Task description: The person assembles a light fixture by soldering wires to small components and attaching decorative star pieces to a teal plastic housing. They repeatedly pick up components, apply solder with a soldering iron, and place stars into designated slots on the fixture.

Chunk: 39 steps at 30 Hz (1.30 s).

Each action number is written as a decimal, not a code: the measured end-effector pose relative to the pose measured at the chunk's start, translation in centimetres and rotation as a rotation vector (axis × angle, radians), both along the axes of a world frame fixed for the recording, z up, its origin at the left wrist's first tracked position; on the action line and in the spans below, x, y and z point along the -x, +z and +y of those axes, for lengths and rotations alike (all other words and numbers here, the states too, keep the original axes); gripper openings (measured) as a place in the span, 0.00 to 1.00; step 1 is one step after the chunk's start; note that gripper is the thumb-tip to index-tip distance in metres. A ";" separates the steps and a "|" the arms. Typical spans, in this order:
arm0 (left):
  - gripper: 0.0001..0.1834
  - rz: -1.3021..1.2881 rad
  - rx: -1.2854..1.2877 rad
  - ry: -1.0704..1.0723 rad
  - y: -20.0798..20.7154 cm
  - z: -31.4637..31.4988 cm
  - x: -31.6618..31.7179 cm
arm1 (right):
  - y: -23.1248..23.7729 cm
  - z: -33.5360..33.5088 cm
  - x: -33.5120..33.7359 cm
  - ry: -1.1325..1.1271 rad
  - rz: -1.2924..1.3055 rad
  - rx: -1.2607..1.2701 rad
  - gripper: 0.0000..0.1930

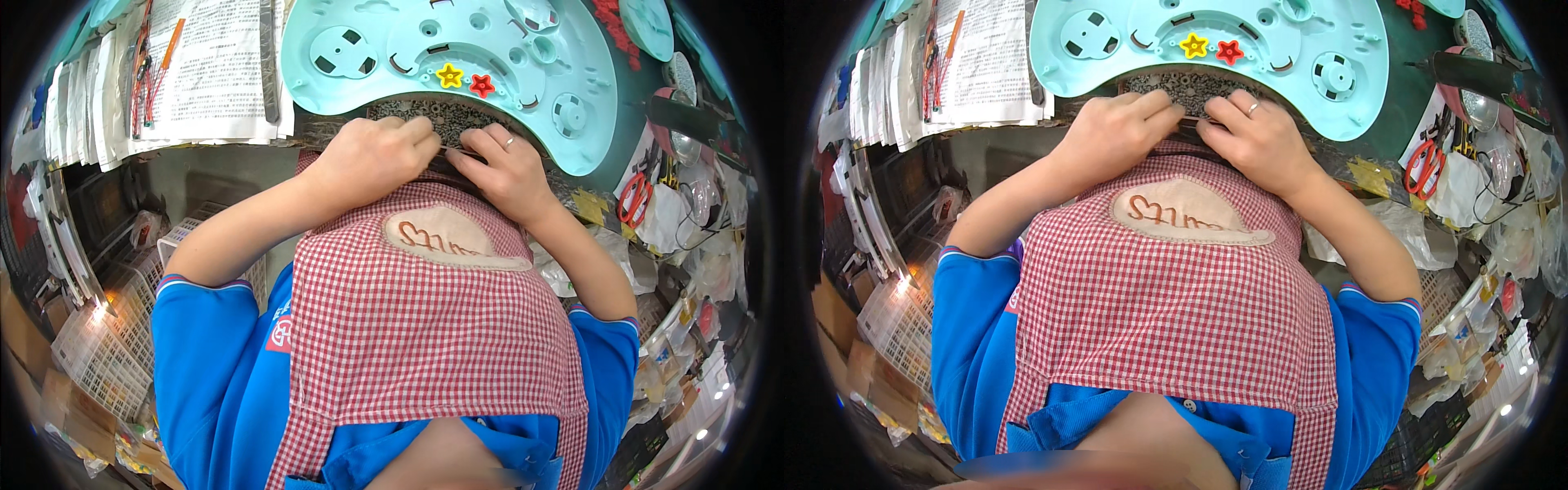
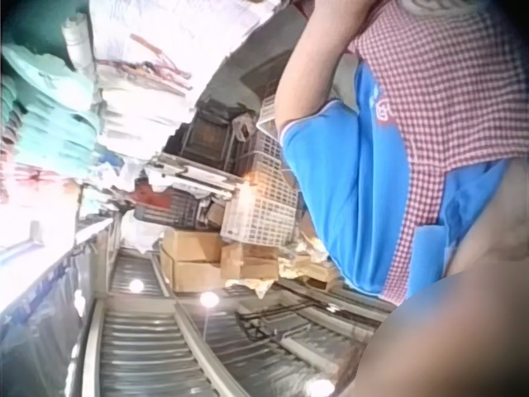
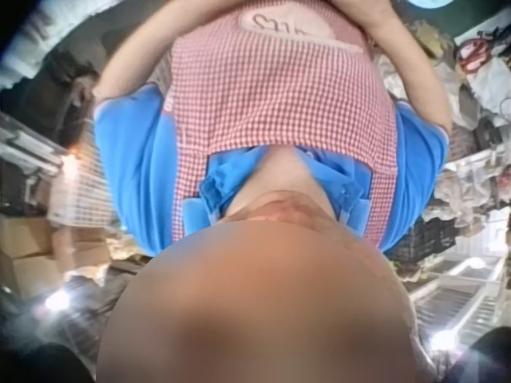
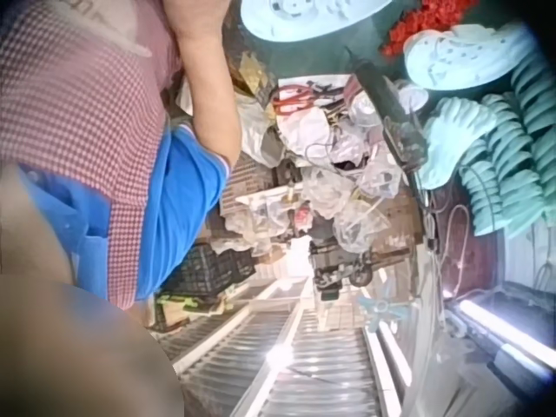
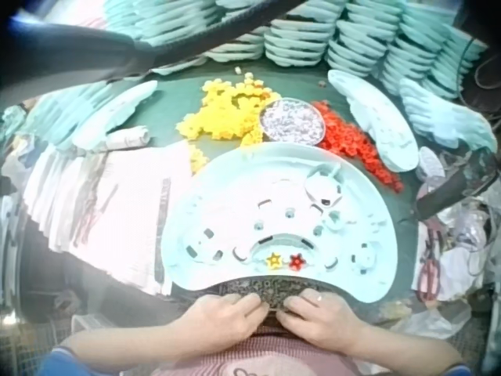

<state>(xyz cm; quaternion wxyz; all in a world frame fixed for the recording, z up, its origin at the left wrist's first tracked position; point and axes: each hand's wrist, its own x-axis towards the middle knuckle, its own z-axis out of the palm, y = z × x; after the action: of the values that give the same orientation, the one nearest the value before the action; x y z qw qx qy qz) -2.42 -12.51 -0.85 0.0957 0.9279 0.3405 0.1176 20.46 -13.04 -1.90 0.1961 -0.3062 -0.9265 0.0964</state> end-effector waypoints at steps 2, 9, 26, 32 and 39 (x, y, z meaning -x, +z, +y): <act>0.12 0.026 0.017 0.047 -0.7 -0.5 0.2 | 0.0 0.2 0.3 0.058 -0.060 -0.040 0.06; 0.04 -0.052 -0.022 0.030 -1.5 -0.2 0.5 | -0.4 0.9 0.4 0.255 -0.170 -0.202 0.05; 0.03 -0.007 -0.129 -0.115 -1.4 0.4 -0.5 | 0.5 -1.0 -6.0 0.200 -0.366 -0.355 0.08; 0.02 -0.041 -0.129 -0.119 -1.6 0.5 -0.9 | -0.6 -3.8 -7.2 -0.215 -0.106 -0.023 0.12; 0.02 -0.033 -0.068 -0.136 -1.6 0.6 -1.0 | -1.6 -4.7 -4.9 -0.466 -0.178 0.054 0.10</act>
<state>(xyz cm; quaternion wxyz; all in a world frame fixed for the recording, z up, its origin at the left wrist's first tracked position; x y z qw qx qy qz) -1.46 -11.91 -2.42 0.0776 0.9496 0.2710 0.1375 25.40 -17.76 -3.45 0.1226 -0.5241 -0.8415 0.0459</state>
